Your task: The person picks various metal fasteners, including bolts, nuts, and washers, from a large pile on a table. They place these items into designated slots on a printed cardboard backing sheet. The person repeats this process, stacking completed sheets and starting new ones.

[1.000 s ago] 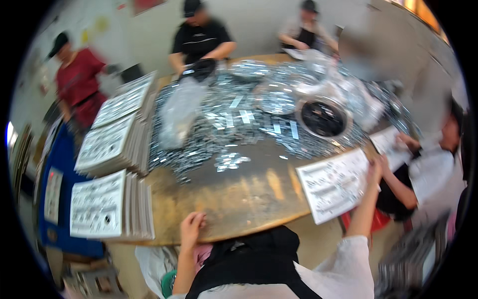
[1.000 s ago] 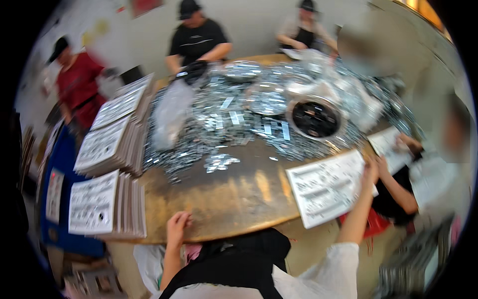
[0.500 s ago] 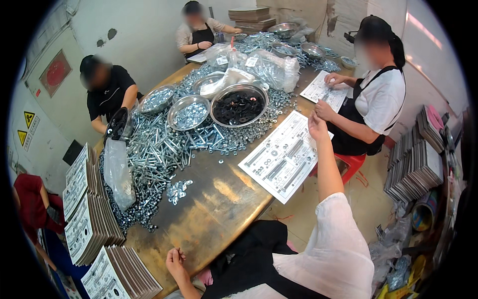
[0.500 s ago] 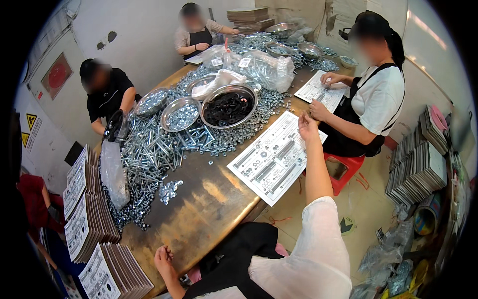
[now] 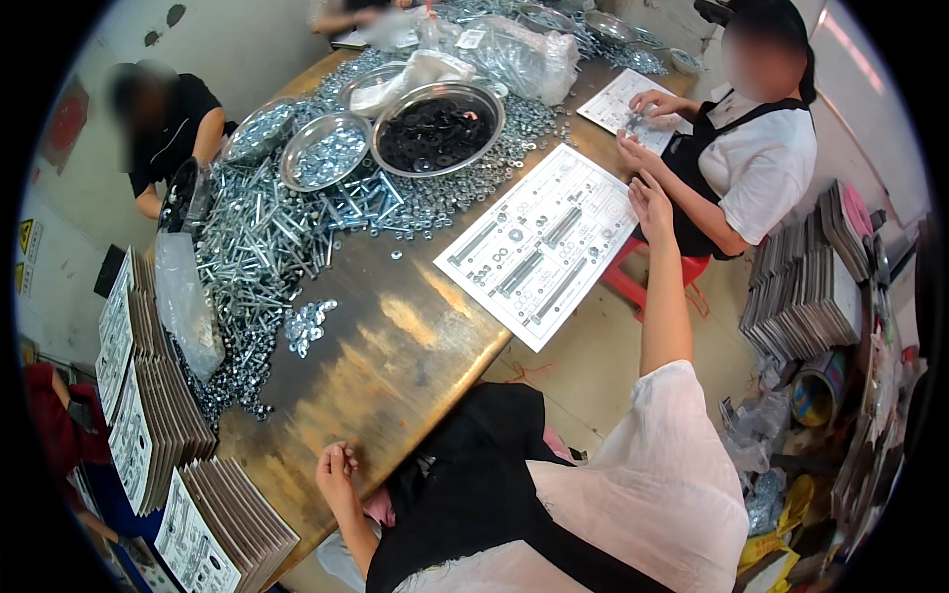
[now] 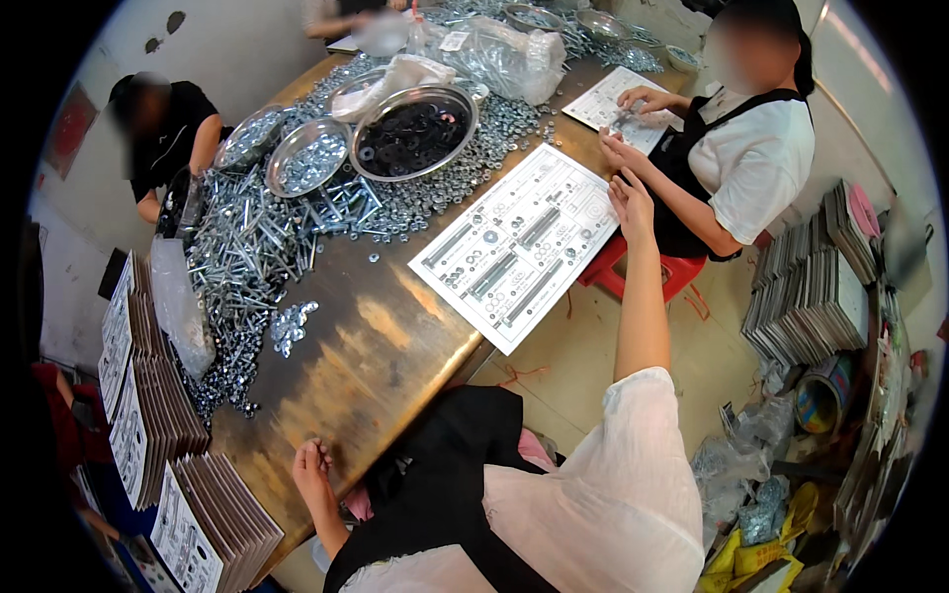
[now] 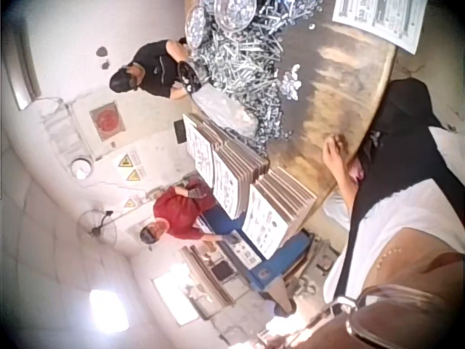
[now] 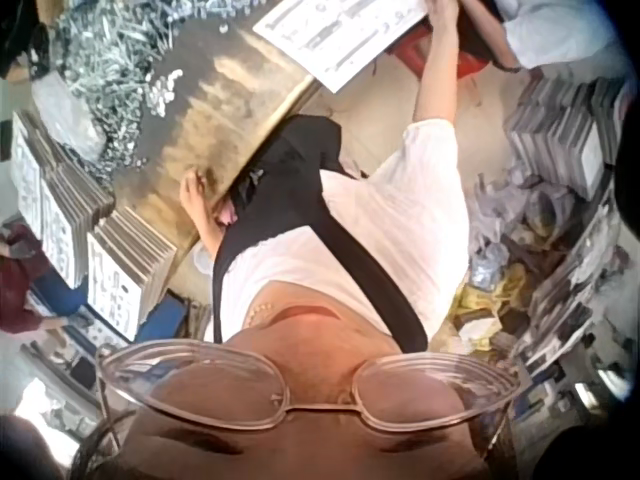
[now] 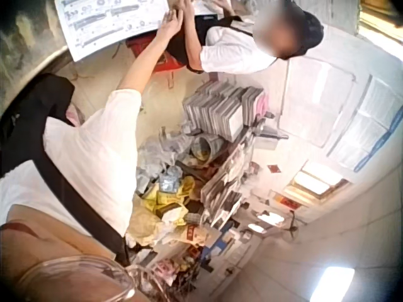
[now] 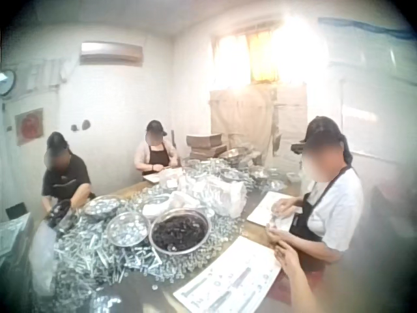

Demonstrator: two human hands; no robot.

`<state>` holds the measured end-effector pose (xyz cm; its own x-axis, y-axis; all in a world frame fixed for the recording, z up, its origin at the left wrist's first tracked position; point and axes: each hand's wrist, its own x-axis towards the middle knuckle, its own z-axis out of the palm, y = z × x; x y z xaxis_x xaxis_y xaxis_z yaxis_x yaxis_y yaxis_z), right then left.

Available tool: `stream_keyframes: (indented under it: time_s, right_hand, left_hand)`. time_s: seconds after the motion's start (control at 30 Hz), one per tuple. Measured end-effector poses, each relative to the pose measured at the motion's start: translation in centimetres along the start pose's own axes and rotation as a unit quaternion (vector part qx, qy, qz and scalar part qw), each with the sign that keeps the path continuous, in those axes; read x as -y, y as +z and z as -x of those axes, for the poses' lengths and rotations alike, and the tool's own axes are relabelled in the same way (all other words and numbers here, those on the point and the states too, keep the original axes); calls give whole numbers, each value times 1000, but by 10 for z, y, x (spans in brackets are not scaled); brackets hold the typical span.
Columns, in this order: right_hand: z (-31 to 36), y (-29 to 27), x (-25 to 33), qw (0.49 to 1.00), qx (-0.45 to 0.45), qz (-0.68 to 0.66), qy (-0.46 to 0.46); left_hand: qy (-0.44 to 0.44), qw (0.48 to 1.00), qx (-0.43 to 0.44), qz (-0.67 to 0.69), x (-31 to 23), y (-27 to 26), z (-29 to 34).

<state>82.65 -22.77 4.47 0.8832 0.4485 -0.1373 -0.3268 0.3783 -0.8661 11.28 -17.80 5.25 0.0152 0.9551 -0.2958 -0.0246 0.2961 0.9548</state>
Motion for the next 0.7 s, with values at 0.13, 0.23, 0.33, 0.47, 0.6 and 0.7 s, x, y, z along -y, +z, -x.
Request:
stream_keyframes:
  time_s: [0.13,0.23,0.33,0.47,0.6,0.7]
  right_hand:
    - [7,-30,-1,991,-97,73,-54]
    - [4,-35,-3,983,-51,152,-91]
    - [0,-17,0,980,-33,155,-122]
    - [-20,0,-4,957,6,250,-149]
    - [-90,56,25,925,141,338,-105]
    - [-142,113,70,921,58,363,-126]
  left_hand:
    - [0,1000,1,-8,-4,5,-14]
    - [1,1000,17,-20,-6,14,-20]
    - [0,998,35,-51,-9,27,-20]
    - [7,998,43,-37,-13,45,-22]
    - [-4,999,35,-38,-9,40,-21]
    - [8,996,56,-62,-11,39,-24]
